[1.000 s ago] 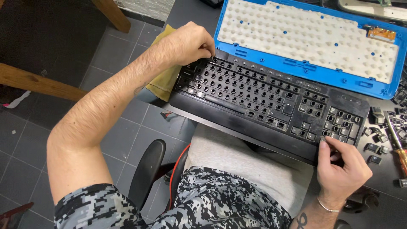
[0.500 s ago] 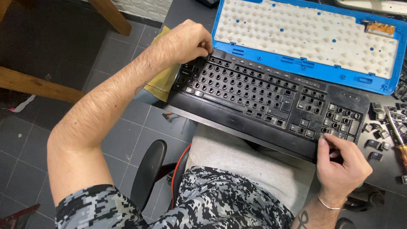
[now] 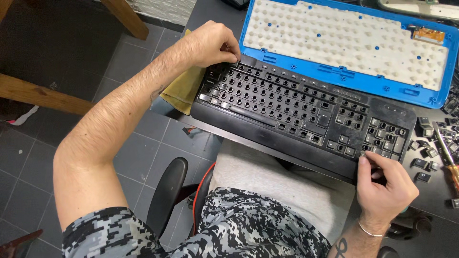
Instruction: The person installs keycaps onto a black keyboard base, pressing each keycap into place by hand. The person works across multiple rows, picking keycaps from a pile on the table and placing them into the corresponding slots on the keyboard.
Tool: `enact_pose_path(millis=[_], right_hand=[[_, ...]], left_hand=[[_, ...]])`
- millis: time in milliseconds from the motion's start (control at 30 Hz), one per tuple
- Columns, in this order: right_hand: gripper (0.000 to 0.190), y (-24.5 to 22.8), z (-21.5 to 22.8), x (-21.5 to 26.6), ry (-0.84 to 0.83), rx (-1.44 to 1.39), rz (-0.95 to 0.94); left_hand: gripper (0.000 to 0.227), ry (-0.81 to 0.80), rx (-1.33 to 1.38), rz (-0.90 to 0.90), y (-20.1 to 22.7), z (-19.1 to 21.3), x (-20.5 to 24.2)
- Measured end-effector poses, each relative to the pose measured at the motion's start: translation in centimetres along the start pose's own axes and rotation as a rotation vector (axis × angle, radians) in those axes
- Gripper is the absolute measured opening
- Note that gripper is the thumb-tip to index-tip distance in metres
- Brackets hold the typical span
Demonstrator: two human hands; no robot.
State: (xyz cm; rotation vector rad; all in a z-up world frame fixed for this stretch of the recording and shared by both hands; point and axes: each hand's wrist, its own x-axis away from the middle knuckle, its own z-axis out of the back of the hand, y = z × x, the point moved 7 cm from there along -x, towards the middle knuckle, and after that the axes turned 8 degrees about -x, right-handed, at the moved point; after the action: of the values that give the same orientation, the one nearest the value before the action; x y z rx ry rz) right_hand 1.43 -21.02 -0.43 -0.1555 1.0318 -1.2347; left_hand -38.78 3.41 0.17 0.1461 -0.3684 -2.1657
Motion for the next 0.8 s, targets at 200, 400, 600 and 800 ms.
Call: enact_pose_path(millis=[200, 400, 600, 800], right_hand=[[0.004, 0.2, 0.0, 0.1, 0.000, 0.005, -0.006], [0.002, -0.2, 0.0, -0.1, 0.003, -0.006, 0.006], [0.005, -0.1, 0.0, -0.2, 0.003, -0.002, -0.009], [0.001, -0.8, 0.1, -0.7, 0.006, -0.015, 0.026]], left_hand=[[0.002, -0.080, 0.043, 0.069, -0.4, 0.1, -0.6], [0.004, -0.157, 0.120, 0.136, 0.5, 1.2, -0.2], [0.002, -0.188, 0.053, 0.128, 0.1, 1.0, -0.9], [0.004, -0.196, 0.022, 0.102, 1.1, 1.7, -0.5]])
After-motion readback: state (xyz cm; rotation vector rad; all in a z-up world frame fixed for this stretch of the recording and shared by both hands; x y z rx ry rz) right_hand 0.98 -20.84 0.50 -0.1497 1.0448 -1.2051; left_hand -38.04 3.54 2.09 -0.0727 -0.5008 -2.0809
